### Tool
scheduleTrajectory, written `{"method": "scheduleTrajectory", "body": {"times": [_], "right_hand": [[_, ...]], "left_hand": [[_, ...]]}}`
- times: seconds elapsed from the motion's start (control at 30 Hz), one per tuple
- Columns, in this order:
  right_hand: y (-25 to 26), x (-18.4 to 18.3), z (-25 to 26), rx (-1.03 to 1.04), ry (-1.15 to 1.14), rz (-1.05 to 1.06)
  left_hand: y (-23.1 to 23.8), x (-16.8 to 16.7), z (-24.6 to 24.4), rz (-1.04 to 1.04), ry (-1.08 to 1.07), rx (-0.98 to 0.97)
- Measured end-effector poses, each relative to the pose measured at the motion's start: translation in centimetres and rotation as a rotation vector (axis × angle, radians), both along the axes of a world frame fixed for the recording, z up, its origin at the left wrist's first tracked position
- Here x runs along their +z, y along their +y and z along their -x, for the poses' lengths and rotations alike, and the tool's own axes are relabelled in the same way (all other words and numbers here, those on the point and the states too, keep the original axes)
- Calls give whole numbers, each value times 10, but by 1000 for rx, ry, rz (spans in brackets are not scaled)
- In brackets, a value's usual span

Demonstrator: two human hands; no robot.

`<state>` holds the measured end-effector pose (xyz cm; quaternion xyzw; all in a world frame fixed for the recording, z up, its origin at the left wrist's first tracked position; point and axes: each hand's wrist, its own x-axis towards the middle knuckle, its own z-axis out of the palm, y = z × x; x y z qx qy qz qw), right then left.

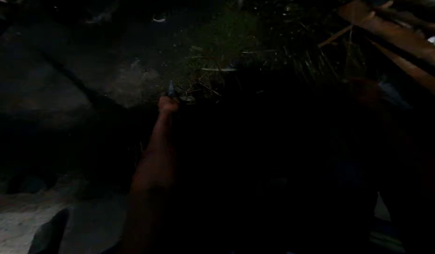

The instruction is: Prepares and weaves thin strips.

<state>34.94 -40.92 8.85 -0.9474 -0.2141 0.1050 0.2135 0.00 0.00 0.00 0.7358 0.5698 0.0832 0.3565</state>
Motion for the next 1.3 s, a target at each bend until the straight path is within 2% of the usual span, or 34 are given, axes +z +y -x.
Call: {"method": "scheduleTrajectory", "body": {"times": [0.07, 0.17, 0.3, 0.37, 0.43, 0.53, 0.6, 0.67, 0.77, 0.83, 0.93, 1.0, 1.1, 1.17, 1.3], "right_hand": [[19, -12, -10, 88, -120, -241], [59, -2, -5, 108, -107, -574], [95, 17, 33, -48, 251, -1116], [102, 10, 35, -97, 312, -1264], [102, 1, 28, -121, 342, -1383], [95, 4, 17, -175, 360, -1504], [90, 6, 14, -190, 363, -1530], [89, 4, 12, -190, 355, -1516], [91, 4, 13, -198, 355, -1482], [92, 3, 13, -185, 354, -1478], [93, 1, 18, -135, 383, -1423], [95, 1, 27, -45, 402, -1270], [100, -5, 52, 259, 472, -929], [109, -8, 73, 380, 555, -786], [119, -10, 91, 407, 571, -844]], "left_hand": [[-5, 11, -4, -30, -24, -14], [-26, 32, -24, -10, -85, -92], [-62, 34, -52, 122, -188, -384], [-73, 32, -65, 275, -250, -510], [-79, 25, -75, 335, -324, -606], [-84, 26, -88, 157, -260, -724], [-82, 19, -93, 74, -286, -682], [-76, 12, -96, 90, -432, -501], [-67, 18, -100, 167, -642, -293], [-61, 19, -96, 269, -763, -352], [-64, 21, -94, 302, -783, -417], [-70, 25, -97, 316, -762, -412], [-80, 30, -102, 354, -745, -454], [-88, 31, -106, 360, -710, -527], [-96, 30, -106, 378, -640, -565]]}}
